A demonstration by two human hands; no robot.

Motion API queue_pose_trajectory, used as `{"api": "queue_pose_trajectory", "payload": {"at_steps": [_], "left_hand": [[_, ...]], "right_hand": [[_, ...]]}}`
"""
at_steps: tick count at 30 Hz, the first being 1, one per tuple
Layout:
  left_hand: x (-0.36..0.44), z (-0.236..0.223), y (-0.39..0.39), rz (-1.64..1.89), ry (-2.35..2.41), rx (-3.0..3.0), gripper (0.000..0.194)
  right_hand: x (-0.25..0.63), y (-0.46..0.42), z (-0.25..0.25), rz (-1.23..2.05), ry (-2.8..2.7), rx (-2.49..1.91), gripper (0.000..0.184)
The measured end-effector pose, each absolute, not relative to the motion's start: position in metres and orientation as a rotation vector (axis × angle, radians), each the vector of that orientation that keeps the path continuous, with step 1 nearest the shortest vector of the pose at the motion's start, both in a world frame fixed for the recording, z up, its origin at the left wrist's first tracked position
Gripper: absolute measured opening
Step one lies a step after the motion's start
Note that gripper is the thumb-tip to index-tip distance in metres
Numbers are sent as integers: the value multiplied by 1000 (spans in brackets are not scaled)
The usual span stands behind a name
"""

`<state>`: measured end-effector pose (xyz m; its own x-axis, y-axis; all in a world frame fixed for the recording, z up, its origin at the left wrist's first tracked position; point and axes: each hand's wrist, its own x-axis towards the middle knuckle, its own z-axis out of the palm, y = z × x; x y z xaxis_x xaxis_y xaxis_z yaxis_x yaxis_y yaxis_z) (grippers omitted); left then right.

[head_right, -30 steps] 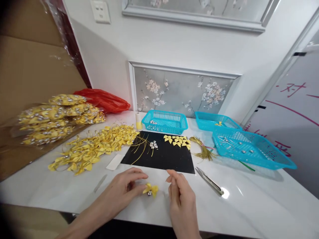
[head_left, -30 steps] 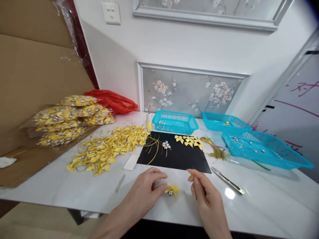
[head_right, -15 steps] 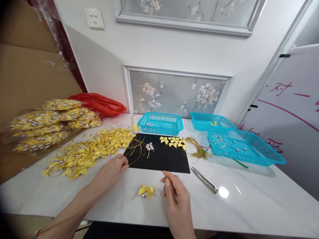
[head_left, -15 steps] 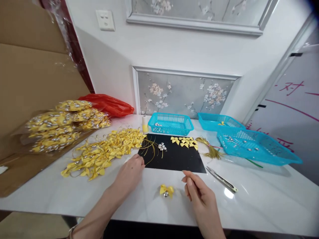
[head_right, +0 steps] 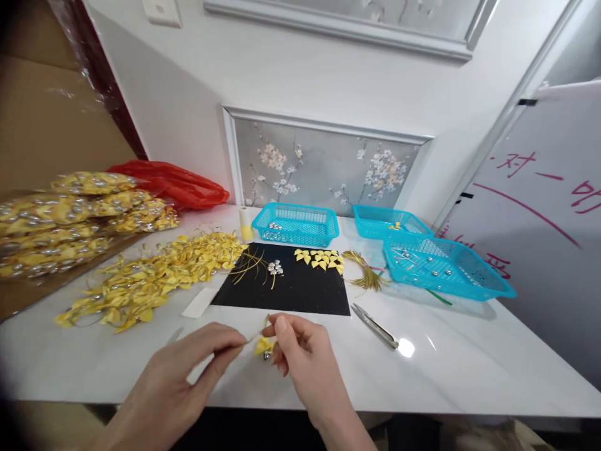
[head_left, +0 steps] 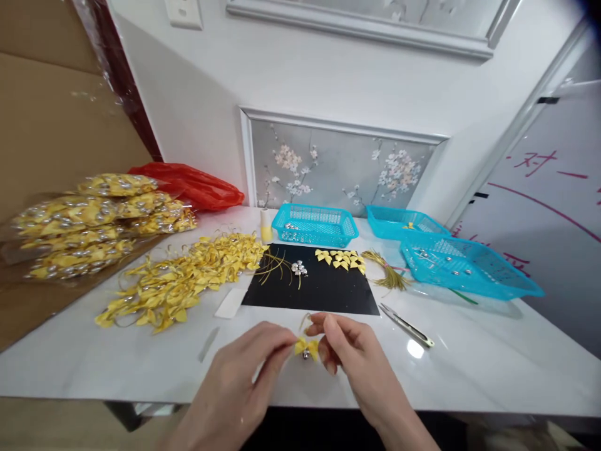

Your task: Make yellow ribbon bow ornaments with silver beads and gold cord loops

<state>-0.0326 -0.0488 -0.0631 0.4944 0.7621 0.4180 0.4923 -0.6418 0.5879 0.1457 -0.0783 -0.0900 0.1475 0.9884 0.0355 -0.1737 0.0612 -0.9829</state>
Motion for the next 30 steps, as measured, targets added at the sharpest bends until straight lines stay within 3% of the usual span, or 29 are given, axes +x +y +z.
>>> {"api": "queue_pose_trajectory", "payload": {"at_steps": [7,15,20,25,30], "left_hand": [[-30,-72,-62,748,845,2448,52],[-29,-72,-64,812,822,2276,32],[-24,-75,-61,959,828,2140,47],[-16,-80,-60,1128,769,2082,36],[-5,-72,-62,1048,588,1958,38]], "right_hand": [[147,-70,-88,1194,-845,-1050,40],[149,-74,-94,1115,-761,-1012,33],[146,-78,-94,1069,-764,-984,30],[145,-82,-89,992,-825,-1032,27],[142,-85,-89,953,-891,-1080,24]]}}
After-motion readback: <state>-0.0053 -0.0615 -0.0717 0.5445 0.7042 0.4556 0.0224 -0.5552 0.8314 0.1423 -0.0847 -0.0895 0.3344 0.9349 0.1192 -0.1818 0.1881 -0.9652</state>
